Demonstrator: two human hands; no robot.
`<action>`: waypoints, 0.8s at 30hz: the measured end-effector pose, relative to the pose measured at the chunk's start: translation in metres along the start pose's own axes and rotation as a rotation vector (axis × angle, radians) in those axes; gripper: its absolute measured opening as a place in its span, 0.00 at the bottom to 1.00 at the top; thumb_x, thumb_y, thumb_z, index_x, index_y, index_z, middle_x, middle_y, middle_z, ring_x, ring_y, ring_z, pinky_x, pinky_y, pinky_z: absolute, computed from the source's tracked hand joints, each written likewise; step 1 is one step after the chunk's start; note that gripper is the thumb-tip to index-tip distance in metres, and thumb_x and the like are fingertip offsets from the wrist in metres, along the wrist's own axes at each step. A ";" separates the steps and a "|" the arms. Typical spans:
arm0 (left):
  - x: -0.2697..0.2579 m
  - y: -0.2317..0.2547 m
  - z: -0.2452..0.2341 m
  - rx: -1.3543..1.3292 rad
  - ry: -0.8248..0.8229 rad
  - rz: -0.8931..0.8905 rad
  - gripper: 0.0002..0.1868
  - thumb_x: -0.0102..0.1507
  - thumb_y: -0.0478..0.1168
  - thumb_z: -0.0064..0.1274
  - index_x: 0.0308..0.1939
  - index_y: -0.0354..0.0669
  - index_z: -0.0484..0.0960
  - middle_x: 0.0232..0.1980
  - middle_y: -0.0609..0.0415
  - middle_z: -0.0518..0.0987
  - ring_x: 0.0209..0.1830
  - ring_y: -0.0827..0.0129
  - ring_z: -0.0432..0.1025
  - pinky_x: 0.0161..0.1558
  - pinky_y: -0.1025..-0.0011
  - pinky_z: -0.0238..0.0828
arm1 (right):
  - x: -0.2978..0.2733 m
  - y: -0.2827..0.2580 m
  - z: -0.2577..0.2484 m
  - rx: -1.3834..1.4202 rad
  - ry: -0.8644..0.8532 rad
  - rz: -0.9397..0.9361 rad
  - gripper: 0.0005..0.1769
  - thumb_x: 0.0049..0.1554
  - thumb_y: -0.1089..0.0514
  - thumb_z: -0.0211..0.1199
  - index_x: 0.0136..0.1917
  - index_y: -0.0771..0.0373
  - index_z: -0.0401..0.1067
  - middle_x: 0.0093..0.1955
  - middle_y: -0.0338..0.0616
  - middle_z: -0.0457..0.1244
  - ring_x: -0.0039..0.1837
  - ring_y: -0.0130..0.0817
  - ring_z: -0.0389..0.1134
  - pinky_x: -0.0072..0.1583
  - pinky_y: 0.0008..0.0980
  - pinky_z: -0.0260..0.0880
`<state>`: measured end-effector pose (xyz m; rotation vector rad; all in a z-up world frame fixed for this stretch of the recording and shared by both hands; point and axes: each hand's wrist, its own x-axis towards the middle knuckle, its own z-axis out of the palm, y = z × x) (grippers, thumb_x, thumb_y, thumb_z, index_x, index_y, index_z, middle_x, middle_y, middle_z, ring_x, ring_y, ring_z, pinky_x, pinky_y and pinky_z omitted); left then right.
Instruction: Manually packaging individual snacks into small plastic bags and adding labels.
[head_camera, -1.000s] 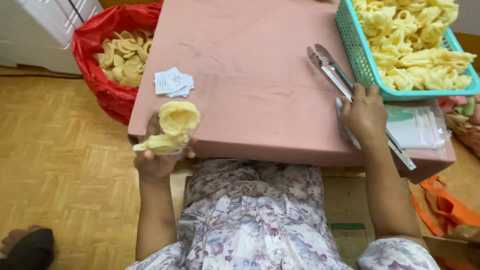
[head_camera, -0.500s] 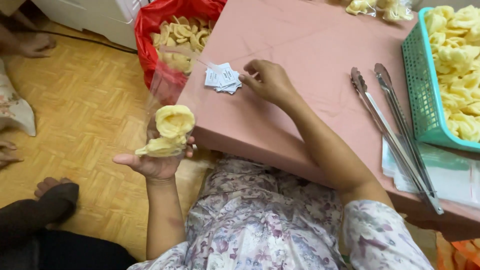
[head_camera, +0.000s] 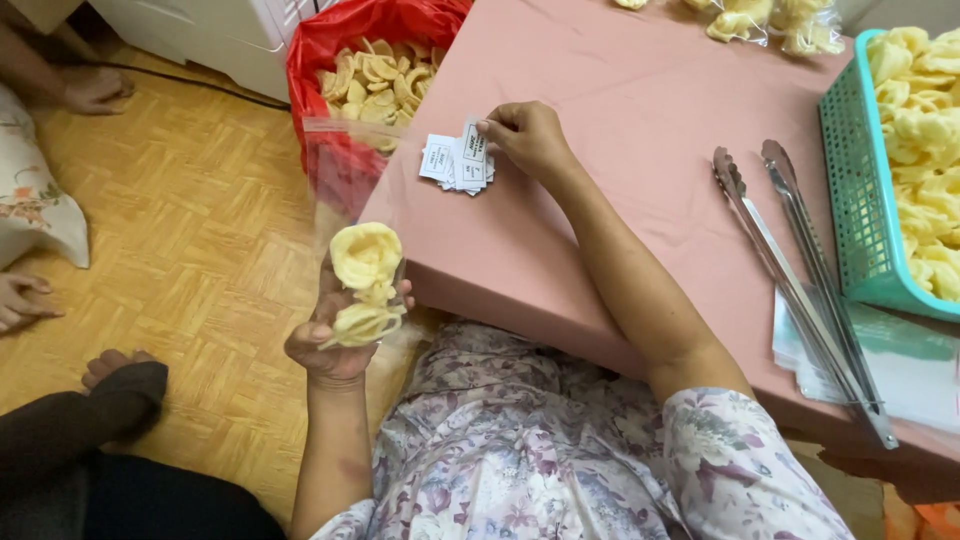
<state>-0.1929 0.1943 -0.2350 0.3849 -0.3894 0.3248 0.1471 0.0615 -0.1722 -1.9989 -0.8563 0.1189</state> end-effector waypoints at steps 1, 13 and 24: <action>0.002 -0.001 0.010 0.029 0.021 -0.027 0.55 0.48 0.39 0.55 0.80 0.56 0.54 0.78 0.29 0.59 0.68 0.27 0.64 0.68 0.38 0.60 | -0.002 -0.005 -0.006 0.068 -0.022 -0.002 0.06 0.58 0.53 0.70 0.42 0.56 0.81 0.40 0.37 0.68 0.42 0.28 0.70 0.45 0.25 0.71; 0.029 -0.035 0.067 0.423 -0.019 -0.137 0.48 0.60 0.40 0.62 0.79 0.49 0.51 0.78 0.37 0.57 0.69 0.53 0.64 0.69 0.56 0.65 | -0.071 -0.082 -0.098 0.657 0.031 -0.062 0.04 0.63 0.61 0.61 0.46 0.62 0.72 0.40 0.41 0.67 0.36 0.23 0.66 0.37 0.20 0.69; 0.097 -0.111 0.085 1.831 -0.515 0.710 0.28 0.65 0.36 0.49 0.68 0.52 0.59 0.69 0.40 0.67 0.67 0.52 0.71 0.69 0.50 0.47 | -0.218 -0.143 -0.213 0.471 0.082 -0.001 0.09 0.62 0.60 0.65 0.41 0.63 0.70 0.36 0.41 0.64 0.32 0.23 0.63 0.34 0.19 0.66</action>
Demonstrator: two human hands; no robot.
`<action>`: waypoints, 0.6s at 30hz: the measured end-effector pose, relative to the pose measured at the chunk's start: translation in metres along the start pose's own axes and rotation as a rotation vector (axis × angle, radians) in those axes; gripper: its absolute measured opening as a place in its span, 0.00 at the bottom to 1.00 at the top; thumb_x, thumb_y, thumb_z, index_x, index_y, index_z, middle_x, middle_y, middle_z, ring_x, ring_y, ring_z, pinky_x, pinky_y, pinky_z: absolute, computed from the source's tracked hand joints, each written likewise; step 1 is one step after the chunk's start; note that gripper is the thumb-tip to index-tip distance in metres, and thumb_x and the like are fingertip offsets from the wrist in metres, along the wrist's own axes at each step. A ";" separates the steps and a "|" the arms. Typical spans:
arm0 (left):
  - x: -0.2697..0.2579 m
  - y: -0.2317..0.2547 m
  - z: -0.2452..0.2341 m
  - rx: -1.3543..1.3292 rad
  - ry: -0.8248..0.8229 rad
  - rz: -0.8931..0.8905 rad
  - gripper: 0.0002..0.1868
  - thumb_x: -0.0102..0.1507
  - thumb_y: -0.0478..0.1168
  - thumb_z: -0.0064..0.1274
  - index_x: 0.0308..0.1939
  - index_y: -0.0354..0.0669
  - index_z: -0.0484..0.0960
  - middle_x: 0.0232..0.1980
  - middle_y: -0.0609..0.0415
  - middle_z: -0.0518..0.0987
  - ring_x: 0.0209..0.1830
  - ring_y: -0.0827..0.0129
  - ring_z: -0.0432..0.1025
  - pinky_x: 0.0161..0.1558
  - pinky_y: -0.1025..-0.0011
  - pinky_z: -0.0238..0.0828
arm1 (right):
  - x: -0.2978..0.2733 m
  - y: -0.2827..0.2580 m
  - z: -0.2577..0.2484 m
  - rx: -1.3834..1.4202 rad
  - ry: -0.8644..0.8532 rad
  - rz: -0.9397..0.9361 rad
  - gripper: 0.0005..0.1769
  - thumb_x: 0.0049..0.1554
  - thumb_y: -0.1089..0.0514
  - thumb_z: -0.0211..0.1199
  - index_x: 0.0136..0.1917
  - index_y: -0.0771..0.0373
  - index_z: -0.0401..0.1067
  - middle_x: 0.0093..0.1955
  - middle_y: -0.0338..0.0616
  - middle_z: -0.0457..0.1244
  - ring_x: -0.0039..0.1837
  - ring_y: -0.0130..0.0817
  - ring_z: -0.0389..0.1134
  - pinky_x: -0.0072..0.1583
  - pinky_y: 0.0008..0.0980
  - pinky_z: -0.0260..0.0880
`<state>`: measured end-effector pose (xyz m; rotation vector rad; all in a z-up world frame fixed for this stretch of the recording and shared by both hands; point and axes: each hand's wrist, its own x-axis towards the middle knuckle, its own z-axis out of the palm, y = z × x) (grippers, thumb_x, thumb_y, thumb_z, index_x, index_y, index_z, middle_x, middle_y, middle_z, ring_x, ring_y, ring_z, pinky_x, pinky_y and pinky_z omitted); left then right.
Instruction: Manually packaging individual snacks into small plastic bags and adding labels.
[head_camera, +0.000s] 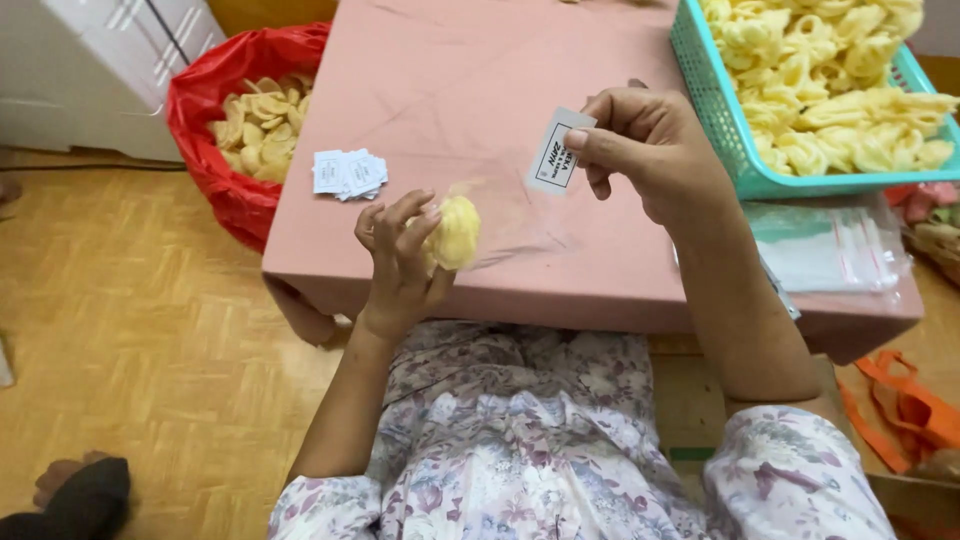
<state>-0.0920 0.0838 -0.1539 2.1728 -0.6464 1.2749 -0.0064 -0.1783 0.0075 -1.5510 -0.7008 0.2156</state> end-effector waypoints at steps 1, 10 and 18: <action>0.001 -0.001 0.009 0.026 -0.002 0.002 0.25 0.66 0.37 0.47 0.66 0.51 0.61 0.69 0.41 0.68 0.67 0.53 0.70 0.68 0.49 0.46 | -0.007 -0.004 -0.004 -0.055 0.005 0.034 0.09 0.61 0.60 0.65 0.41 0.63 0.70 0.33 0.40 0.62 0.31 0.23 0.61 0.35 0.19 0.63; 0.003 -0.012 0.063 0.155 0.043 0.026 0.30 0.63 0.37 0.53 0.69 0.57 0.67 0.70 0.48 0.68 0.57 0.59 0.67 0.64 0.49 0.37 | -0.032 0.018 -0.022 -0.156 -0.033 0.077 0.02 0.55 0.69 0.65 0.42 0.72 0.76 0.29 0.46 0.61 0.32 0.26 0.62 0.34 0.27 0.69; 0.001 -0.020 0.073 0.257 0.044 0.054 0.31 0.63 0.36 0.50 0.70 0.62 0.67 0.70 0.49 0.68 0.62 0.58 0.66 0.64 0.49 0.36 | -0.014 0.032 -0.045 -0.049 -0.035 0.066 0.04 0.62 0.65 0.62 0.45 0.68 0.74 0.35 0.40 0.62 0.39 0.24 0.64 0.45 0.24 0.72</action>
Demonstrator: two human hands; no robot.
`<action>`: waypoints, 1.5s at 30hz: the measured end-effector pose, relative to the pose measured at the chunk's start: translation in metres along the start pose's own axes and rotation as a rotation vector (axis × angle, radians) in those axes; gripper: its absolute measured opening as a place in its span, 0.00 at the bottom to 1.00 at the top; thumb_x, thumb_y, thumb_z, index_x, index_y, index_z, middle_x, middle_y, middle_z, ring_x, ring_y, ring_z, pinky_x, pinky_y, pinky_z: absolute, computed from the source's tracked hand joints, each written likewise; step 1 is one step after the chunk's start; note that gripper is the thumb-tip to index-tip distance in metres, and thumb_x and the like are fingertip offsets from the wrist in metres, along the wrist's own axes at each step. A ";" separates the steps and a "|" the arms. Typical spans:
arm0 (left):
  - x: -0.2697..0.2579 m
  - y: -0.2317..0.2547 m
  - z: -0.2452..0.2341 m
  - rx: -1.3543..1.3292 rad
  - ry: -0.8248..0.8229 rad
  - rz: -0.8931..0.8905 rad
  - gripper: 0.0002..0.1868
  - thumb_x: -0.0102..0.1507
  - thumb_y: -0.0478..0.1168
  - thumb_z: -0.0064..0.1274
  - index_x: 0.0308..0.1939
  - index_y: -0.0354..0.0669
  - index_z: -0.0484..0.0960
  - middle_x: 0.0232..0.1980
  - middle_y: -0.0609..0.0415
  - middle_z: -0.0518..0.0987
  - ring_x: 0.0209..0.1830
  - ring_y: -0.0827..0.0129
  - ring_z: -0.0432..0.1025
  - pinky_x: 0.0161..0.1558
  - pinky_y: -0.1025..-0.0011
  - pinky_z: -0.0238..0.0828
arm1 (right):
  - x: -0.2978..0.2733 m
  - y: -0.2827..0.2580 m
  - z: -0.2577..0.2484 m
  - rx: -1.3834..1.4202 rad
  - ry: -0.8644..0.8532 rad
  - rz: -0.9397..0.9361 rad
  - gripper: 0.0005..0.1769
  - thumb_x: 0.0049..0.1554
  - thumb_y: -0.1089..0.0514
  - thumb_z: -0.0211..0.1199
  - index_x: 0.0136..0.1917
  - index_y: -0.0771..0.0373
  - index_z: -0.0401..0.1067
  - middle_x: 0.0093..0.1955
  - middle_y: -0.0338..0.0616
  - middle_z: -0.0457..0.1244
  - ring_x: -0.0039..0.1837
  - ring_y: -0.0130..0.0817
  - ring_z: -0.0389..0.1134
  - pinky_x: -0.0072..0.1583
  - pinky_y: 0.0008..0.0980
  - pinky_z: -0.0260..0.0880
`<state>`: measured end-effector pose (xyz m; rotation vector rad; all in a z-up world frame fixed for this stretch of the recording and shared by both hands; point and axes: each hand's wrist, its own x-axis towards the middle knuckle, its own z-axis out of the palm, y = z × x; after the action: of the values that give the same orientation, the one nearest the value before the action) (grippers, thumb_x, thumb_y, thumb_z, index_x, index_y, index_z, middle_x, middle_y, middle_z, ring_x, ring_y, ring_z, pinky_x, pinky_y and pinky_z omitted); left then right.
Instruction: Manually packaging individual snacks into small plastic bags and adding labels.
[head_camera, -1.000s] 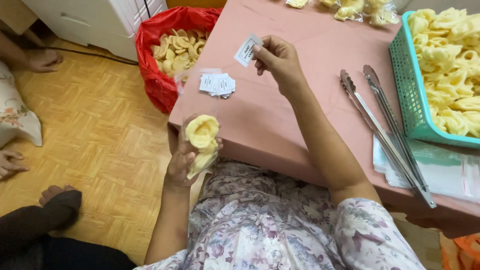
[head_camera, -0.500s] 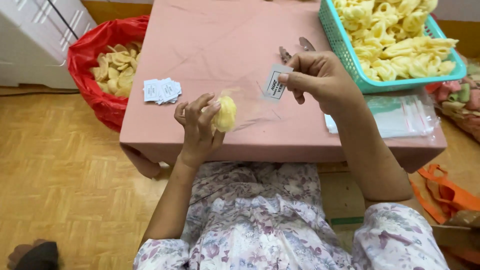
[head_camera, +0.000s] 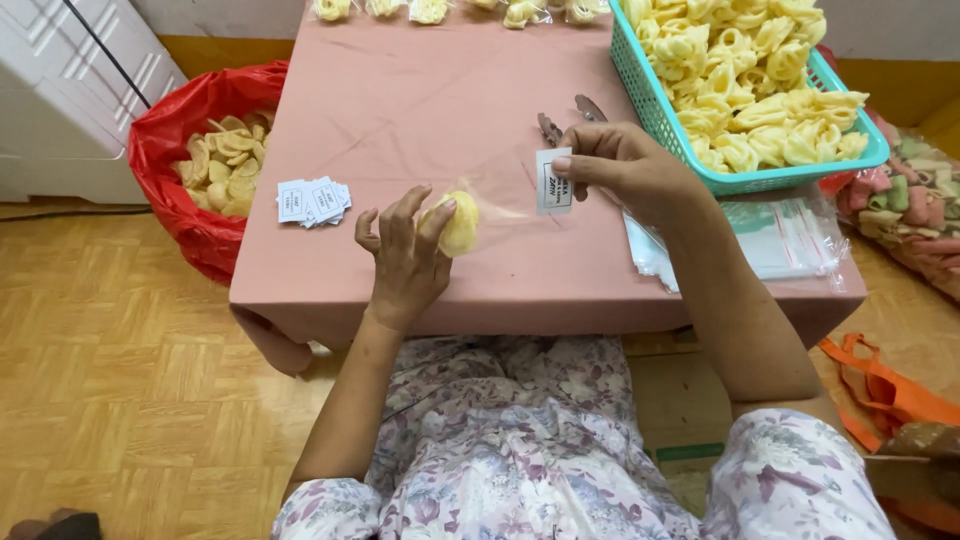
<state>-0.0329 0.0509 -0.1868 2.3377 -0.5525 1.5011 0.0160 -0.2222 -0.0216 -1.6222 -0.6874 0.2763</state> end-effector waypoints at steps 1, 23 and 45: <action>0.001 0.000 -0.001 -0.002 -0.001 -0.008 0.31 0.62 0.35 0.50 0.70 0.62 0.67 0.70 0.49 0.68 0.61 0.59 0.66 0.64 0.50 0.36 | 0.001 0.003 -0.001 0.050 0.014 -0.001 0.05 0.62 0.65 0.62 0.46 0.70 0.74 0.35 0.41 0.63 0.38 0.24 0.65 0.44 0.24 0.72; -0.003 -0.002 0.010 -0.107 -0.002 0.055 0.35 0.60 0.32 0.51 0.71 0.62 0.68 0.70 0.48 0.69 0.60 0.59 0.68 0.65 0.52 0.39 | 0.015 -0.010 0.015 -0.222 -0.152 0.158 0.03 0.52 0.68 0.72 0.40 0.72 0.80 0.25 0.46 0.64 0.28 0.22 0.58 0.33 0.21 0.57; -0.004 0.000 0.017 -0.005 0.019 -0.060 0.27 0.66 0.35 0.49 0.68 0.62 0.70 0.69 0.52 0.70 0.61 0.63 0.67 0.64 0.54 0.39 | 0.053 -0.008 0.054 -0.357 -0.039 0.118 0.10 0.55 0.59 0.74 0.50 0.60 0.80 0.34 0.38 0.70 0.41 0.21 0.68 0.48 0.18 0.66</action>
<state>-0.0207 0.0441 -0.1973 2.3123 -0.4763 1.4919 0.0264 -0.1477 -0.0131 -2.0069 -0.6996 0.2830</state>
